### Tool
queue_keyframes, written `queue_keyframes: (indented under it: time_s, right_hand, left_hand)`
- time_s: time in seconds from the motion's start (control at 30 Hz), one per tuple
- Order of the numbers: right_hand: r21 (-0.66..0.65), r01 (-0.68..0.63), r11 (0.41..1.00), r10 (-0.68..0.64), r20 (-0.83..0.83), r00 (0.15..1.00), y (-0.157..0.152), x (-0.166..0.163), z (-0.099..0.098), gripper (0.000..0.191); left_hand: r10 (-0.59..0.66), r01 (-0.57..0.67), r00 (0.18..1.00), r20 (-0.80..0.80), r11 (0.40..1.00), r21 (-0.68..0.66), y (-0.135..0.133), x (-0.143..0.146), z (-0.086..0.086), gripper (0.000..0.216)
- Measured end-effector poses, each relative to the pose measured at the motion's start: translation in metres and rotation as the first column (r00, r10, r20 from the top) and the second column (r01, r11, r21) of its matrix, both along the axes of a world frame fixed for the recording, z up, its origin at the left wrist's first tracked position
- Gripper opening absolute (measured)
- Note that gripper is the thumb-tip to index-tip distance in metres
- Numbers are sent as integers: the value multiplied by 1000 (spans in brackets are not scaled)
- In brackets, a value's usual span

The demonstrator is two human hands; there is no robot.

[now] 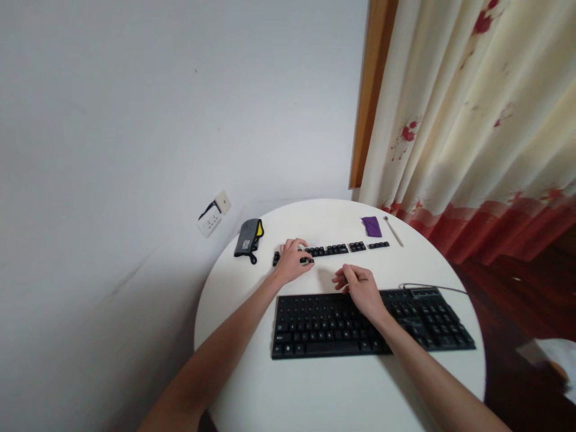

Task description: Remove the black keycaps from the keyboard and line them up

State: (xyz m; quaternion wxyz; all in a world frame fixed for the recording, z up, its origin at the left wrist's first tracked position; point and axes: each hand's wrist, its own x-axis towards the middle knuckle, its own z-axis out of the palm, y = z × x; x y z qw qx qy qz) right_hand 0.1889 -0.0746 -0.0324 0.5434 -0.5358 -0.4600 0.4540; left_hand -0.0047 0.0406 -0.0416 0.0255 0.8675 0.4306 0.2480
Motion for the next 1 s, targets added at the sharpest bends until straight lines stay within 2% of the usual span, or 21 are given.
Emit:
queue_keyframes:
  time_s: [0.17, 0.43, 0.83, 1.0]
  right_hand:
    - [6, -6, 1000, 6, 10, 1000, 0, 0, -2, 48]
    - [20, -19, 1000, 18, 18, 1000, -1, -1, -1, 46]
    - [21, -24, 999, 24, 26, 999, -1, -1, -3, 44]
    - [25, -29, 999, 28, 28, 999, -1, -1, -1, 43]
  left_hand:
    - [-8, 8, 1000, -19, 1000, 11, -1, -5, -4, 10]
    - [26, -26, 1000, 9, 1000, 15, -3, -2, -5, 39]
    - [97, -96, 995, -20, 995, 27, 0, 0, -8, 53]
    - [118, -117, 993, -11, 992, 43, 1, 1, -9, 52]
